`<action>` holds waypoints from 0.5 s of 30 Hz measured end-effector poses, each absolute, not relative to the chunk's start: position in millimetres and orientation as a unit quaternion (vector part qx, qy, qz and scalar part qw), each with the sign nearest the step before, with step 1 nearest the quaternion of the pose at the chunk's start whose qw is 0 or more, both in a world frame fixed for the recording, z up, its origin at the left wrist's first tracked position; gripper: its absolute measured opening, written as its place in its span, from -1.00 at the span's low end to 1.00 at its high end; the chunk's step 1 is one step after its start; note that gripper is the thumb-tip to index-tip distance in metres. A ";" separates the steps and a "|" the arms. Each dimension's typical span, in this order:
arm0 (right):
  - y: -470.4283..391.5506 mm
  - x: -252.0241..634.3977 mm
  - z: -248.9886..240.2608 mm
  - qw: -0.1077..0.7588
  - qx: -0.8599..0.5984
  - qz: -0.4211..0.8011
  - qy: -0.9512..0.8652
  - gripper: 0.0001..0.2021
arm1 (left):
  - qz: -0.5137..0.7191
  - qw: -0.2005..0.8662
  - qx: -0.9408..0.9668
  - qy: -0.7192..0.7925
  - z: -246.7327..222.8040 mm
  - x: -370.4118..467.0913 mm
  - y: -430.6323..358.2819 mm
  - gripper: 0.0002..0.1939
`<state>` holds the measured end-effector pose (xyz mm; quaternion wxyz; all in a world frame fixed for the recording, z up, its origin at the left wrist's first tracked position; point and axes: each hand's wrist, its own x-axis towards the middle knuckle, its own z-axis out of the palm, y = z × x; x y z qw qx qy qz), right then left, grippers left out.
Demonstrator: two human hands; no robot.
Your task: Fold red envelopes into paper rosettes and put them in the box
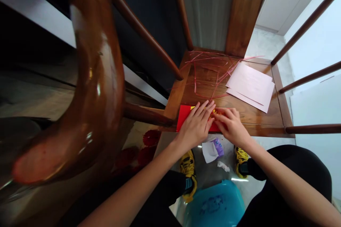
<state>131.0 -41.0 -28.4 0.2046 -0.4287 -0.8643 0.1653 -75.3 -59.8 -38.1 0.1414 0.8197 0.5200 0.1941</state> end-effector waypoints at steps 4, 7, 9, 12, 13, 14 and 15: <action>-30.3 151.0 -27.3 0.164 -0.521 0.075 -0.835 -0.45 | 0.177 0.175 0.805 0.539 -33.4 -76.6 -56.1 -0.45; -29.8 158.1 -28.6 0.162 -0.508 0.057 -0.844 -0.54 | 0.177 0.224 0.777 0.561 -31.2 -76.9 -49.6 -0.45; -32.1 158.6 -29.0 0.176 -0.493 0.046 -0.851 -0.57 | 0.189 0.246 0.764 0.566 -29.2 -77.6 -45.9 -0.46; -36.8 157.0 -26.3 0.219 -0.478 0.036 -0.850 -0.70 | 0.222 0.258 0.758 0.557 -25.5 -79.6 -42.9 -0.49; -38.4 156.3 -24.2 0.239 -0.473 0.036 -0.847 -0.76 | 0.232 0.261 0.756 0.553 -24.4 -80.6 -42.3 -0.51; -40.0 155.6 -21.8 0.261 -0.463 0.044 -0.846 -0.81 | 0.241 0.263 0.755 0.550 -23.4 -81.6 -41.9 -0.55; -41.6 154.9 -19.2 0.282 -0.446 0.062 -0.847 -0.83 | 0.249 0.265 0.753 0.548 -22.5 -82.5 -41.6 -0.60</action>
